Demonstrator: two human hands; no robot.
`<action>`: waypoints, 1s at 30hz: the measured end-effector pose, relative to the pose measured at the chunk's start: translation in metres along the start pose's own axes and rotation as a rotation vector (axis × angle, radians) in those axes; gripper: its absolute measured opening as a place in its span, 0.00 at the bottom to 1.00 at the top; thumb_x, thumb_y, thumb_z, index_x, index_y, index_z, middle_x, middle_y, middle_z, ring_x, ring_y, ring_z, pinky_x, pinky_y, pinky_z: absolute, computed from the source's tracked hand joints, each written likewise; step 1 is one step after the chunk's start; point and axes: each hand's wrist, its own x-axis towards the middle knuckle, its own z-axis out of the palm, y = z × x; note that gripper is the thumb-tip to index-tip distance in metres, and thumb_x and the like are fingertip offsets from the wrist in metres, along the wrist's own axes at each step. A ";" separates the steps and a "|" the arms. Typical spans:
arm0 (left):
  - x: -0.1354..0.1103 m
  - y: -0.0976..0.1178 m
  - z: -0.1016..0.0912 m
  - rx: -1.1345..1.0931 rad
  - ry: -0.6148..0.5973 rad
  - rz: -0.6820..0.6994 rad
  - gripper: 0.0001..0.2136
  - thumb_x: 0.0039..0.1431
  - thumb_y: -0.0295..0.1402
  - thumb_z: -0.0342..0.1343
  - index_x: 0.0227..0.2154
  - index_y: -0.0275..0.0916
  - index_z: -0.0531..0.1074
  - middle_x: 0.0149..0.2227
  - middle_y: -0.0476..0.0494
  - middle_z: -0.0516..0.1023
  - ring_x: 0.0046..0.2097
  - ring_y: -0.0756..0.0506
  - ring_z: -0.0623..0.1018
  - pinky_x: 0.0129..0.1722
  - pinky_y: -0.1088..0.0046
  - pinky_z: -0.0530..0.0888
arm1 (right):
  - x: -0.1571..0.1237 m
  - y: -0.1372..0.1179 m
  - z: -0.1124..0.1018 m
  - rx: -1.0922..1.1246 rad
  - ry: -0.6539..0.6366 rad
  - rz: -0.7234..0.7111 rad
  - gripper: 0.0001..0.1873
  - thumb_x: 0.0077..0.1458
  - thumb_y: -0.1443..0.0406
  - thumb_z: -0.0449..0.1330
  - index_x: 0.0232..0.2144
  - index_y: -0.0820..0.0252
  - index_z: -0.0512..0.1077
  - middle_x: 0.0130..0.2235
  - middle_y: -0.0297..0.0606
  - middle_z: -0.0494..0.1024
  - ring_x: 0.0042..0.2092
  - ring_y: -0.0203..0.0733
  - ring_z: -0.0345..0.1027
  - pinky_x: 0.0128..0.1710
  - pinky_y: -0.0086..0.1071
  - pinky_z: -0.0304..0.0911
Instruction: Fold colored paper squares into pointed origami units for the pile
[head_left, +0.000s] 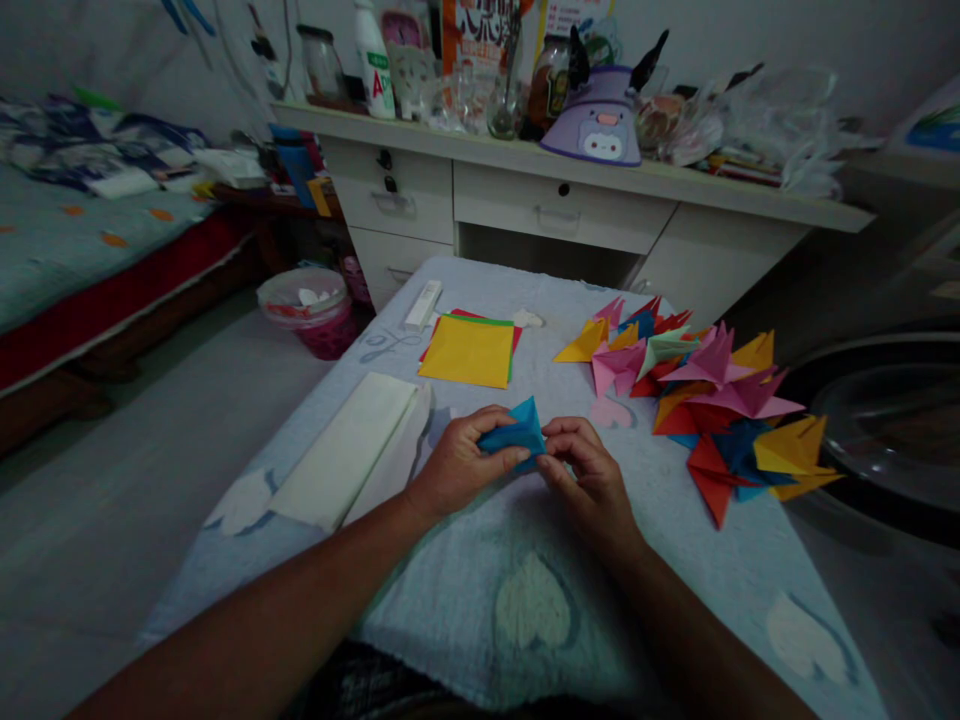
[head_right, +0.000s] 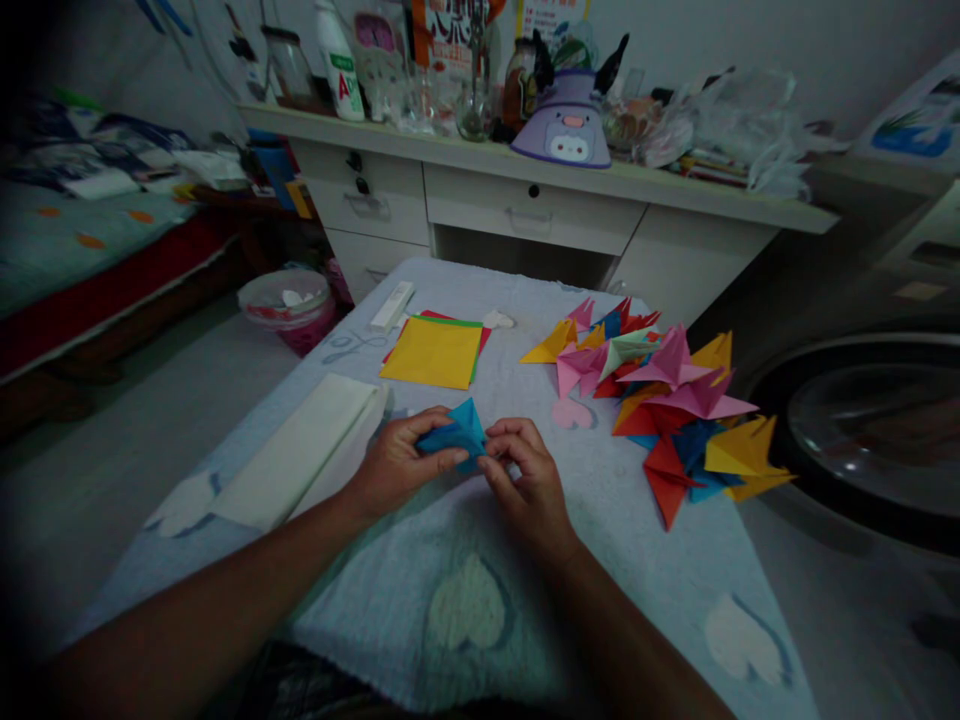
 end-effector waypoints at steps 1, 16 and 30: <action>0.000 0.001 0.001 0.017 0.014 -0.011 0.08 0.52 0.32 0.63 0.36 0.38 0.74 0.34 0.50 0.74 0.36 0.50 0.73 0.37 0.74 0.69 | 0.000 -0.001 0.000 -0.002 -0.003 0.003 0.01 0.58 0.65 0.60 0.33 0.55 0.71 0.44 0.39 0.67 0.45 0.40 0.65 0.42 0.33 0.63; -0.002 0.016 0.006 -0.271 0.055 -0.201 0.43 0.46 0.31 0.67 0.62 0.46 0.49 0.35 0.54 0.72 0.28 0.55 0.70 0.27 0.81 0.66 | 0.000 0.002 0.005 0.350 -0.099 0.280 0.10 0.57 0.58 0.62 0.29 0.58 0.69 0.27 0.30 0.69 0.29 0.33 0.61 0.31 0.28 0.57; 0.001 -0.005 0.009 -0.101 -0.205 -0.316 0.12 0.49 0.40 0.63 0.24 0.35 0.71 0.23 0.52 0.68 0.27 0.51 0.68 0.27 0.75 0.64 | 0.002 0.002 0.001 0.381 -0.011 0.315 0.11 0.53 0.58 0.65 0.28 0.57 0.69 0.28 0.30 0.68 0.30 0.34 0.59 0.30 0.29 0.54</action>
